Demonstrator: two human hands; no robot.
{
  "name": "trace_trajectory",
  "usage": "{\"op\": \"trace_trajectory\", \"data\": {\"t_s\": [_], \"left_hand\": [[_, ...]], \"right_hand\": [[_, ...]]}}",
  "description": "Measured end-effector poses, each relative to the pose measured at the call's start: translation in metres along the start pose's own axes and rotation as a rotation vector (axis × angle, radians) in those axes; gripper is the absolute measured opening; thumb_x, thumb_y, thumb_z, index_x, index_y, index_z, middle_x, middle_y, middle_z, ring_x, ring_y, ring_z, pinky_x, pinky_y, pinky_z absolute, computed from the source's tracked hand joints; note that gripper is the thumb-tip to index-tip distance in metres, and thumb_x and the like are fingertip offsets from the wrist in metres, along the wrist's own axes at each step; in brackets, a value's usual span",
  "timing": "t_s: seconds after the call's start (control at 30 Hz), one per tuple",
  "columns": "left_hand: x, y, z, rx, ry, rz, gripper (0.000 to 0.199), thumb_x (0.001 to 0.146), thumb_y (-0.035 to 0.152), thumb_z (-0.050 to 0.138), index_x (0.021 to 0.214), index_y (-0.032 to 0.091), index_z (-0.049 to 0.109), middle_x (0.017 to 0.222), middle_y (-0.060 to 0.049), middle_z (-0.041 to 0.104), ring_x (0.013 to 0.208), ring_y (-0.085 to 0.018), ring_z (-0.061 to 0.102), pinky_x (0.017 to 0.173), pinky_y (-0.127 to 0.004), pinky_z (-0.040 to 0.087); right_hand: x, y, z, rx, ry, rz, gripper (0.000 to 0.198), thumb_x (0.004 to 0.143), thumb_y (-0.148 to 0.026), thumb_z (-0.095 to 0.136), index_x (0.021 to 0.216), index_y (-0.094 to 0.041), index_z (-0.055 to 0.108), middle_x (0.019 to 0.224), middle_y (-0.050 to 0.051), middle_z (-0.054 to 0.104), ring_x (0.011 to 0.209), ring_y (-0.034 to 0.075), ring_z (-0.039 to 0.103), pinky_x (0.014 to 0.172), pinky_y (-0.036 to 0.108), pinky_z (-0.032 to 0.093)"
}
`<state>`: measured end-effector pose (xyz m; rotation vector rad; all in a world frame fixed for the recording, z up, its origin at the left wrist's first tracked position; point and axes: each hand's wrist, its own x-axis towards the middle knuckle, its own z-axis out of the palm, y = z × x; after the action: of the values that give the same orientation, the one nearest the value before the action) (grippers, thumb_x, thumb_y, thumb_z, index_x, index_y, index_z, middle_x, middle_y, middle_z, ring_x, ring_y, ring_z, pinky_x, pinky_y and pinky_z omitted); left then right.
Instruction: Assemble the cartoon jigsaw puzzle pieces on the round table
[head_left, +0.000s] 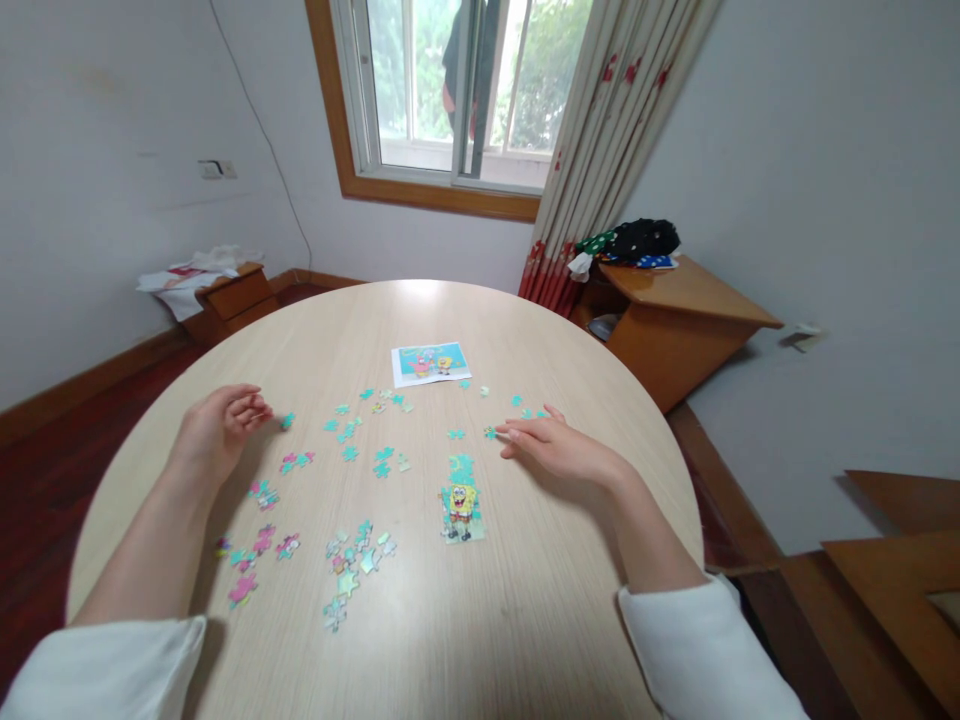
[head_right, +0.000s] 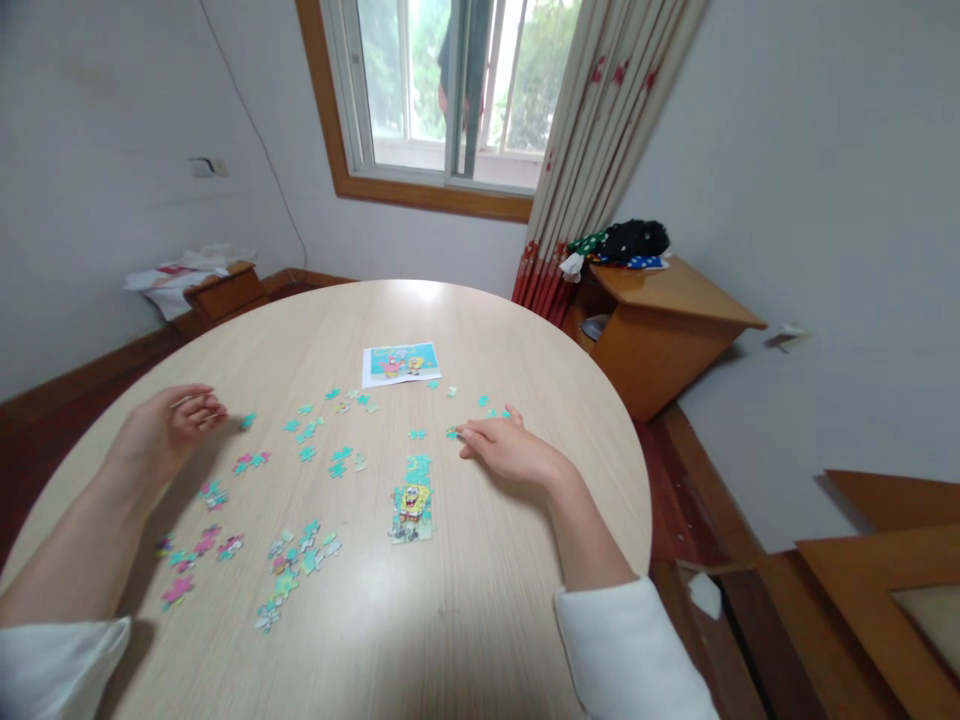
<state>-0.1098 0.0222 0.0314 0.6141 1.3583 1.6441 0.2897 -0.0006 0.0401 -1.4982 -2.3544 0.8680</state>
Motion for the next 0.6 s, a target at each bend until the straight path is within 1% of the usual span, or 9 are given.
{"op": "trace_trajectory", "data": {"t_s": [0.07, 0.13, 0.2, 0.3, 0.4, 0.47, 0.6], "left_hand": [[0.000, -0.005, 0.003, 0.130, -0.028, 0.047, 0.004, 0.065, 0.013, 0.057, 0.066, 0.015, 0.061, 0.061, -0.006, 0.062, 0.062, -0.016, 0.060, 0.059, -0.024, 0.050], [-0.001, -0.011, 0.007, 0.258, -0.061, 0.078, 0.004, 0.069, 0.016, 0.060, 0.068, 0.016, 0.064, 0.069, -0.008, 0.066, 0.069, -0.017, 0.062, 0.062, -0.024, 0.050], [-0.004, -0.016, 0.011, 0.356, -0.111, 0.113, 0.002, 0.069, 0.019, 0.065, 0.068, 0.018, 0.065, 0.074, -0.008, 0.068, 0.073, -0.018, 0.062, 0.065, -0.024, 0.050], [-0.007, -0.021, 0.015, 0.459, -0.181, 0.169, 0.008, 0.064, 0.020, 0.073, 0.068, 0.023, 0.066, 0.078, -0.006, 0.069, 0.080, -0.020, 0.061, 0.067, -0.025, 0.050], [-0.009, -0.023, 0.017, 0.565, -0.219, 0.206, 0.011, 0.062, 0.018, 0.074, 0.066, 0.025, 0.068, 0.079, -0.005, 0.069, 0.082, -0.022, 0.060, 0.066, -0.025, 0.050], [-0.010, -0.023, 0.019, 0.620, -0.236, 0.217, 0.010, 0.061, 0.016, 0.072, 0.066, 0.024, 0.069, 0.079, -0.006, 0.070, 0.081, -0.022, 0.059, 0.065, -0.023, 0.048], [-0.012, -0.024, 0.021, 0.650, -0.267, 0.229, 0.011, 0.060, 0.014, 0.074, 0.066, 0.023, 0.069, 0.077, -0.006, 0.070, 0.078, -0.021, 0.059, 0.064, -0.021, 0.046]], "right_hand": [[-0.002, 0.005, -0.003, 0.012, 0.000, 0.045, 0.040, 0.098, -0.034, 0.030, 0.113, -0.023, 0.065, 0.101, 0.005, 0.073, 0.119, 0.024, 0.056, 0.113, 0.062, 0.000], [-0.003, 0.009, -0.005, 0.018, 0.012, 0.072, 0.040, 0.098, -0.035, 0.030, 0.116, -0.023, 0.064, 0.105, 0.006, 0.073, 0.122, 0.025, 0.054, 0.113, 0.062, -0.001], [-0.003, 0.013, -0.005, 0.019, 0.029, 0.086, 0.041, 0.098, -0.035, 0.030, 0.118, -0.023, 0.063, 0.107, 0.006, 0.072, 0.123, 0.024, 0.053, 0.113, 0.062, 0.000], [-0.002, 0.017, -0.005, 0.018, 0.055, 0.093, 0.042, 0.098, -0.036, 0.029, 0.116, -0.023, 0.064, 0.106, 0.006, 0.072, 0.121, 0.024, 0.054, 0.113, 0.062, -0.001], [-0.002, 0.019, -0.004, 0.020, 0.084, 0.082, 0.042, 0.098, -0.037, 0.028, 0.112, -0.024, 0.066, 0.103, 0.006, 0.073, 0.118, 0.025, 0.056, 0.113, 0.063, -0.001], [-0.001, 0.019, -0.004, 0.019, 0.097, 0.083, 0.042, 0.098, -0.037, 0.028, 0.109, -0.024, 0.067, 0.102, 0.006, 0.073, 0.118, 0.025, 0.056, 0.113, 0.063, 0.000], [-0.001, 0.018, -0.004, 0.011, 0.111, 0.117, 0.041, 0.098, -0.033, 0.029, 0.105, -0.024, 0.068, 0.102, 0.006, 0.073, 0.117, 0.025, 0.057, 0.113, 0.062, 0.000]]}}
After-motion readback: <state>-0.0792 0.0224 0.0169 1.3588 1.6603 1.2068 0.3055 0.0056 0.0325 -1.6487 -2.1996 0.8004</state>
